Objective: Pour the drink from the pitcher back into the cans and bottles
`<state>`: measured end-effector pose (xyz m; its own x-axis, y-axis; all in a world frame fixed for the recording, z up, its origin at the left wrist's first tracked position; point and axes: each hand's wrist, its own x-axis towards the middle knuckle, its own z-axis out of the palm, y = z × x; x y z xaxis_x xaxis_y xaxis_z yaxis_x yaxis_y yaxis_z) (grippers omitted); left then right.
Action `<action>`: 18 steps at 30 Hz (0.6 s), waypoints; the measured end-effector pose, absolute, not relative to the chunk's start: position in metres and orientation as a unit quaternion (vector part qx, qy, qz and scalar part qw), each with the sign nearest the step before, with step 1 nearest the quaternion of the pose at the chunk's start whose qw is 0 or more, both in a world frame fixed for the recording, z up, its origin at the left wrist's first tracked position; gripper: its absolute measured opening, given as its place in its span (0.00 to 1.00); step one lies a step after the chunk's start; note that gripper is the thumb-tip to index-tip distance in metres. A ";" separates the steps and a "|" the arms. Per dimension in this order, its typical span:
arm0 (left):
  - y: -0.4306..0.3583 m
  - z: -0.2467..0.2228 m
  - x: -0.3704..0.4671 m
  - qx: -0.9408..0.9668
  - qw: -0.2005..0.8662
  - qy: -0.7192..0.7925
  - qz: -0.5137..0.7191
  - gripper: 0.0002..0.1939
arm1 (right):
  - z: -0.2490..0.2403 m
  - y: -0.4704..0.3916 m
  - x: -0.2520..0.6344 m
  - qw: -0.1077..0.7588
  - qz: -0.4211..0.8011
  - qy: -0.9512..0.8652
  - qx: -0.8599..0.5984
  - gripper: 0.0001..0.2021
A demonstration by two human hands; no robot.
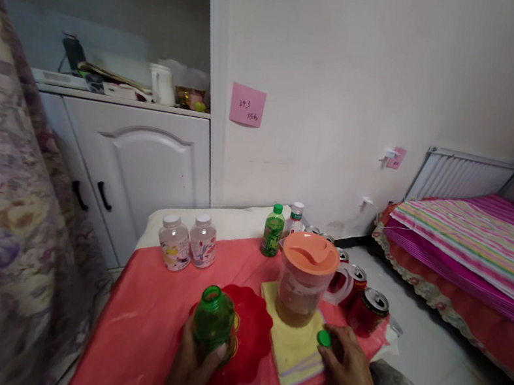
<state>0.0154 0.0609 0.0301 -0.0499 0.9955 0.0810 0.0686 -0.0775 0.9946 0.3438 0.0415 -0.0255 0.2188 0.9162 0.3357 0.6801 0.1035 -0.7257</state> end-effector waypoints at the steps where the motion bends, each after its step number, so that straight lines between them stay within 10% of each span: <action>1: 0.062 0.029 0.015 0.524 0.447 0.510 0.515 0.44 | -0.026 0.040 0.345 0.429 0.141 -0.608 -0.653 0.17; 18: 0.069 0.025 0.009 0.525 0.395 0.524 0.543 0.35 | 0.045 0.053 0.351 0.654 0.268 -0.424 -0.566 0.29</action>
